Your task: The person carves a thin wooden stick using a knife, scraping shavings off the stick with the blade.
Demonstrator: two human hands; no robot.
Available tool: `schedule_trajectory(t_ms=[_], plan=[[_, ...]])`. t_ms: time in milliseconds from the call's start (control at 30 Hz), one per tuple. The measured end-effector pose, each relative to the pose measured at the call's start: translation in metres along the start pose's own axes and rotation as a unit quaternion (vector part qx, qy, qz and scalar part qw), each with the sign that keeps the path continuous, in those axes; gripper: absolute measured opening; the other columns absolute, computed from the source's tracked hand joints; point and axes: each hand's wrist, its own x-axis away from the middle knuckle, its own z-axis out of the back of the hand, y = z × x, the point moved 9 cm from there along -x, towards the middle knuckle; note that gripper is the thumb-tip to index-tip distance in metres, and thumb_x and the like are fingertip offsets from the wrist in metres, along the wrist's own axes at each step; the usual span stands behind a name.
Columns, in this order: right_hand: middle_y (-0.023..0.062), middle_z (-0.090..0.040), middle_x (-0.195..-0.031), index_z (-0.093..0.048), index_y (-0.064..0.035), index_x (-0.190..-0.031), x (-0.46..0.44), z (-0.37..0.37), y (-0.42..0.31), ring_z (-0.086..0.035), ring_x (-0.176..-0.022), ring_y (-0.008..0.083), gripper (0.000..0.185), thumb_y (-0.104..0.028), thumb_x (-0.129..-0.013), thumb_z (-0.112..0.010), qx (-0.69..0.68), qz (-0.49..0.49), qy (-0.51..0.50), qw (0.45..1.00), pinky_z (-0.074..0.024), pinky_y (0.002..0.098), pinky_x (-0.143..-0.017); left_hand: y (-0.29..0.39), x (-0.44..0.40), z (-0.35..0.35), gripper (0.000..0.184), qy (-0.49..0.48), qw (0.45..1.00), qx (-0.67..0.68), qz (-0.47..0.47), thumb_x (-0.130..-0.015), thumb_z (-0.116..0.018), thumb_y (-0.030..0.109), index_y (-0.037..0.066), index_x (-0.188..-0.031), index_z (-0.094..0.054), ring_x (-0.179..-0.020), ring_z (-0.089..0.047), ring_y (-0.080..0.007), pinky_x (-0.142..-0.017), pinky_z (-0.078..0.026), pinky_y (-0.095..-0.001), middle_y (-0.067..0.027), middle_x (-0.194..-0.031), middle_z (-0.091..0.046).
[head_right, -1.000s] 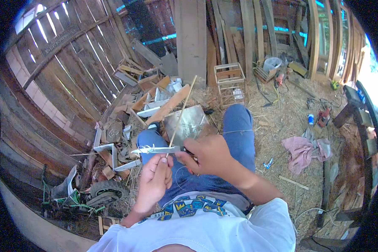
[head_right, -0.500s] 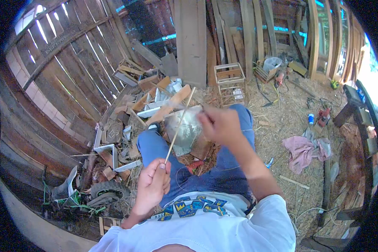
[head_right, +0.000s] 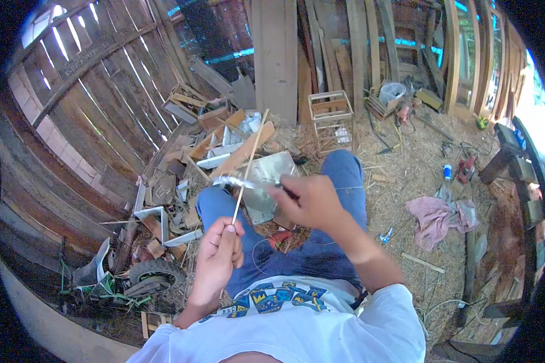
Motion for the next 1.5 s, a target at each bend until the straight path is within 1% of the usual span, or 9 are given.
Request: schedule_trajectory(t_ms=[100, 167, 367, 467, 700, 867, 1300, 1400, 1500], plan=[[0.0133, -0.056, -0.056, -0.056, -0.0069, -0.070, 0.002, -0.007, -0.025, -0.059, -0.051, 0.0378, 0.040, -0.036, -0.094, -0.069, 0.008, 0.043, -0.032, 0.999, -0.0421, 0.0455, -0.047, 0.005, -0.003, -0.002, 0.018, 0.005, 1.000, -0.009, -0.018, -0.112, -0.043, 0.019, 0.006, -0.106, -0.054, -0.050, -0.027, -0.0034, -0.046, -0.026, -0.0241, 0.0066, -0.064, -0.033], [0.0100, -0.055, -0.053, -0.054, -0.0098, -0.068, 0.003, -0.007, -0.042, -0.059, -0.048, 0.0332, 0.040, -0.038, -0.092, -0.071, 0.052, 0.112, -0.025, 0.992, -0.0431, 0.0442, -0.046, 0.008, -0.003, -0.001, 0.017, 0.010, 0.999, -0.007, -0.032, -0.112, -0.044, 0.018, 0.005, -0.107, -0.054, -0.050, -0.026, -0.0040, -0.045, -0.025, -0.0247, 0.0062, -0.063, -0.033], [0.0066, -0.056, -0.052, -0.055, -0.0119, -0.071, 0.004, -0.009, -0.056, -0.059, -0.046, 0.0314, 0.038, -0.040, -0.090, -0.072, 0.082, 0.134, -0.050, 0.986, -0.0442, 0.0436, -0.046, 0.006, -0.004, -0.005, 0.016, -0.001, 0.995, 0.100, 0.014, -0.111, -0.045, 0.015, 0.004, -0.107, -0.057, -0.050, -0.030, -0.0005, -0.045, -0.025, -0.0221, 0.0076, -0.064, -0.039], [0.0068, -0.056, -0.052, -0.056, -0.0124, -0.071, 0.005, -0.011, -0.060, -0.059, -0.046, 0.0306, 0.038, -0.041, -0.090, -0.072, 0.090, 0.151, -0.054, 0.983, -0.0443, 0.0429, -0.047, 0.009, -0.005, -0.005, 0.020, 0.013, 0.999, 0.051, 0.001, -0.110, -0.046, 0.018, 0.002, -0.103, -0.056, -0.049, -0.029, -0.0045, -0.045, -0.026, -0.0251, 0.0053, -0.062, -0.035], [0.0080, -0.056, -0.057, -0.055, -0.0112, -0.070, 0.007, -0.012, -0.068, -0.059, -0.050, 0.0315, 0.035, -0.036, -0.087, -0.074, 0.088, 0.157, -0.068, 0.981, -0.0417, 0.0427, -0.046, 0.006, -0.005, -0.004, 0.024, 0.024, 0.999, -0.021, -0.018, -0.112, -0.044, 0.019, 0.003, -0.100, -0.057, -0.048, -0.030, -0.0035, -0.045, -0.026, -0.0245, 0.0064, -0.061, -0.036], [0.0074, -0.056, -0.053, -0.056, -0.0131, -0.072, -0.003, -0.003, -0.053, -0.059, -0.046, 0.0297, 0.037, -0.042, -0.090, -0.071, 0.119, 0.154, -0.028, 0.980, -0.0436, 0.0425, -0.044, 0.018, -0.004, -0.005, 0.024, 0.026, 0.997, -0.052, -0.051, -0.113, -0.042, 0.021, 0.005, -0.101, -0.055, -0.048, -0.028, -0.0021, -0.045, -0.025, -0.0234, 0.0081, -0.062, -0.035], [0.0081, -0.055, -0.052, -0.057, -0.0132, -0.072, -0.001, -0.001, -0.051, -0.061, -0.048, 0.0303, 0.037, -0.042, -0.091, -0.071, 0.135, 0.165, -0.007, 0.977, -0.0436, 0.0433, -0.044, 0.008, -0.001, -0.011, 0.021, -0.009, 1.000, 0.013, -0.001, -0.113, -0.043, 0.022, 0.007, -0.101, -0.053, -0.049, -0.027, -0.0019, -0.045, -0.026, -0.0234, 0.0085, -0.062, -0.031], [0.0093, -0.056, -0.053, -0.056, -0.0120, -0.070, -0.016, 0.016, -0.013, -0.061, -0.048, 0.0320, 0.039, -0.041, -0.091, -0.072, 0.109, 0.067, 0.037, 0.991, -0.0442, 0.0443, -0.045, 0.009, 0.003, -0.008, 0.021, -0.002, 1.000, 0.007, 0.001, -0.112, -0.044, 0.022, 0.007, -0.100, -0.053, -0.049, -0.027, -0.0021, -0.046, -0.027, -0.0234, 0.0084, -0.062, -0.031], [0.0089, -0.056, -0.053, -0.056, -0.0125, -0.070, -0.011, 0.010, -0.017, -0.061, -0.049, 0.0322, 0.039, -0.041, -0.091, -0.071, 0.125, 0.087, 0.005, 0.988, -0.0444, 0.0442, -0.045, 0.006, 0.000, -0.005, 0.022, 0.007, 1.000, 0.000, 0.013, -0.112, -0.043, 0.021, 0.007, -0.099, -0.053, -0.048, -0.026, -0.0024, -0.046, -0.027, -0.0235, 0.0084, -0.061, -0.031]])
